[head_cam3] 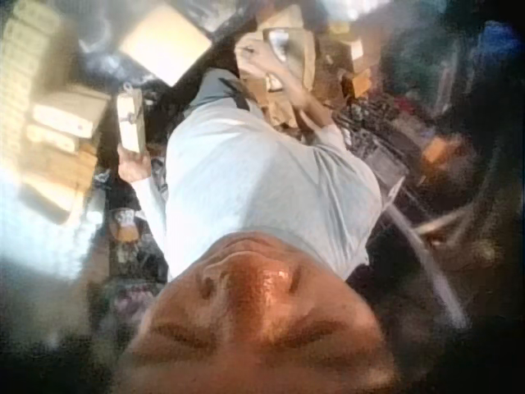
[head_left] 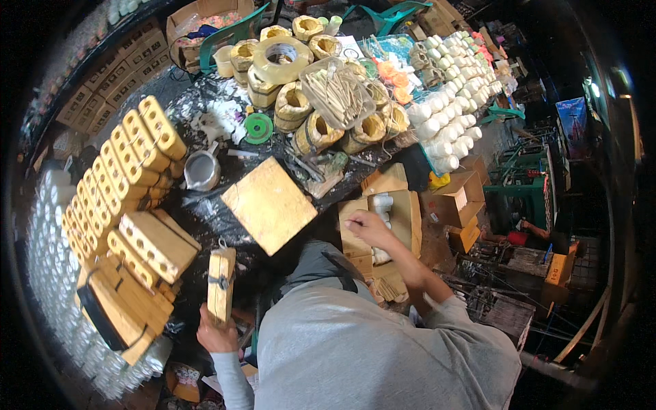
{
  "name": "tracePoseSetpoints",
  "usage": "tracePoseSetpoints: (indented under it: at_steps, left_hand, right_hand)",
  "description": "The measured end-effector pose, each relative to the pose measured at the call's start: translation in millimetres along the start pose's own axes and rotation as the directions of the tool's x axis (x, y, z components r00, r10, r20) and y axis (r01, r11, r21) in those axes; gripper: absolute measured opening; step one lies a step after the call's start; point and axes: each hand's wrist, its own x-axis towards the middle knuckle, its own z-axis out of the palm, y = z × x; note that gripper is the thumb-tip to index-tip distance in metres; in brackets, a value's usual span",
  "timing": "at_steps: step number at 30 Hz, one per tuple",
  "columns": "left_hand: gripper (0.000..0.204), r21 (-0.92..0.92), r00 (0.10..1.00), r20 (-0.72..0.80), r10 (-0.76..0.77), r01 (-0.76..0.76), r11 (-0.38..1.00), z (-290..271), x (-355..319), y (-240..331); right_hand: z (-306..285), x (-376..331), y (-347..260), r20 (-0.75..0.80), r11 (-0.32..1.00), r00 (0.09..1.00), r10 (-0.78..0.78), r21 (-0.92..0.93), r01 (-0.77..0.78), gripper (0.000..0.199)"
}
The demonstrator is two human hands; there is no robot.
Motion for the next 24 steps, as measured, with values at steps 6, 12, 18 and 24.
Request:
tracePoseSetpoints:
  at_steps: [6,12,18,24]
  left_hand:
    - [0.067,-0.13,0.993,0.035,-0.115,0.119,0.984,6,-8,15]
    - [0.094,0.454,0.859,0.33,-0.392,0.22,0.863,27,-17,-22]
    - [0.081,0.222,0.897,0.129,-0.423,0.39,0.894,36,-4,-5]
    - [0.074,0.095,0.868,0.075,-0.491,0.484,0.87,22,-20,17]
  right_hand:
    - [-143,49,-8,-0.365,0.954,0.931,0.023,0.287,0.089,0.015]
    - [-287,146,-32,-0.649,0.984,0.741,-0.175,-0.083,0.16,0.009]
    - [-327,196,-106,-0.583,0.881,0.796,-0.161,0.278,0.382,0.011]
    - [-231,137,-128,0.591,0.77,0.502,-0.632,0.552,0.319,0.015]
